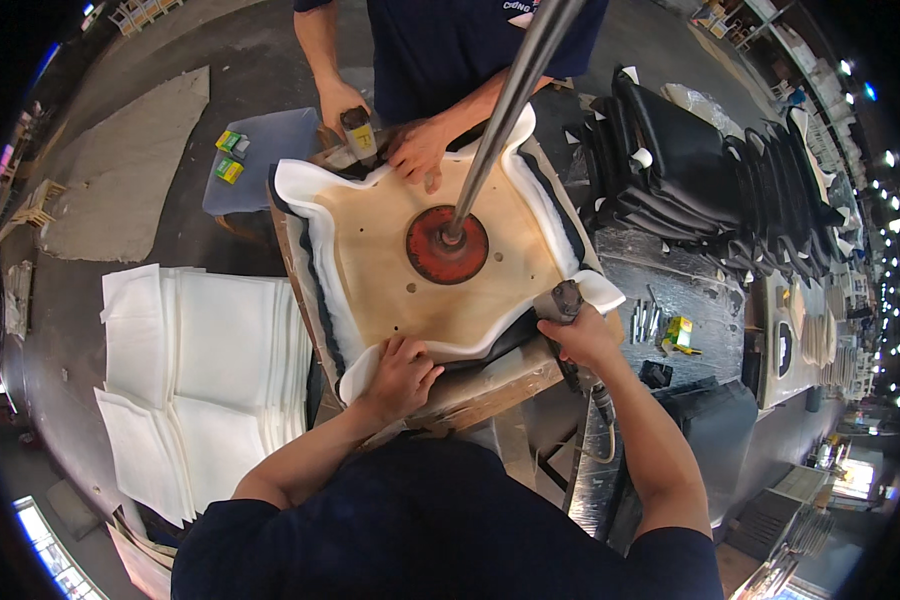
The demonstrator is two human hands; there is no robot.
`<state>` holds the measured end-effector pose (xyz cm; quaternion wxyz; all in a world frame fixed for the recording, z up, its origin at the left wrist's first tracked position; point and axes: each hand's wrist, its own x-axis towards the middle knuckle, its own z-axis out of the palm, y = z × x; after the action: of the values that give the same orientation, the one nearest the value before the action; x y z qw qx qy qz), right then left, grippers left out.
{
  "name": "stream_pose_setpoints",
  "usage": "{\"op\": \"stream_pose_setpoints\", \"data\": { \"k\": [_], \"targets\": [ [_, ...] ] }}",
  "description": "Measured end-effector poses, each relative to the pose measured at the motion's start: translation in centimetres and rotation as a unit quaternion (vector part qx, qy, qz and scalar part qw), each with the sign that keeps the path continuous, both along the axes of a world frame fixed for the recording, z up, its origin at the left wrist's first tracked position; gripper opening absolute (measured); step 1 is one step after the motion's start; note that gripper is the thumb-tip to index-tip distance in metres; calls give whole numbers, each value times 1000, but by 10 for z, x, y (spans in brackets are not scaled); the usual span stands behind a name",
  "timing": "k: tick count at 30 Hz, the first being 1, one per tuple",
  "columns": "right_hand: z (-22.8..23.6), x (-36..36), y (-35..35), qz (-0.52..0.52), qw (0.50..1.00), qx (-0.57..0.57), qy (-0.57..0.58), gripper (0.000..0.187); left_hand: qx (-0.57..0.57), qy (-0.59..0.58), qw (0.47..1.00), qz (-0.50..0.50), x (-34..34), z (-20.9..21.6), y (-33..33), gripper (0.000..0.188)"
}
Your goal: The person aligns a white fabric layer over a wooden cushion base and uses a pneumatic staple gun to secure the fabric edges. A coworker applies adhesive to the base while the person staples the fabric. The person then places a black cushion cover over the assembled base.
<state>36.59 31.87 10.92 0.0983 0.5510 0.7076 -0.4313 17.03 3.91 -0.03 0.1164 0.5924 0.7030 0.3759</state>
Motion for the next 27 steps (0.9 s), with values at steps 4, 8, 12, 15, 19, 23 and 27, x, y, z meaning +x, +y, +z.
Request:
{"op": "stream_pose_setpoints", "data": {
  "k": [4, 8, 12, 15, 19, 23, 27],
  "targets": [
    [-12, 14, -1, -29, 999, 1, -22, 42, 23, -21, 999, 31, -1, -4, 3, 19],
    [3, 21, -43, -23, 992, -57, 111, 36, -4, -23, 994, 110, 1, -10, 10, 20],
    [2, 8, -111, -46, 973, -128, 185, 34, -38, -35, 990, 134, 3, -13, 16, 19],
    [-4, -17, -139, -70, 969, -156, 177, 31, -54, -46, 987, 146, 4, -12, 19, 19],
    [-9, -36, -147, -62, 978, -137, 145, 29, -60, -50, 985, 156, 4, -12, 20, 19],
    [-1, -51, -148, -38, 987, -111, 107, 27, -62, -65, 984, 152, 0, -8, 18, 20],
    [1, -59, -145, -13, 992, -112, 51, 29, -55, -57, 986, 145, -2, -5, 16, 19]
  ]
}}
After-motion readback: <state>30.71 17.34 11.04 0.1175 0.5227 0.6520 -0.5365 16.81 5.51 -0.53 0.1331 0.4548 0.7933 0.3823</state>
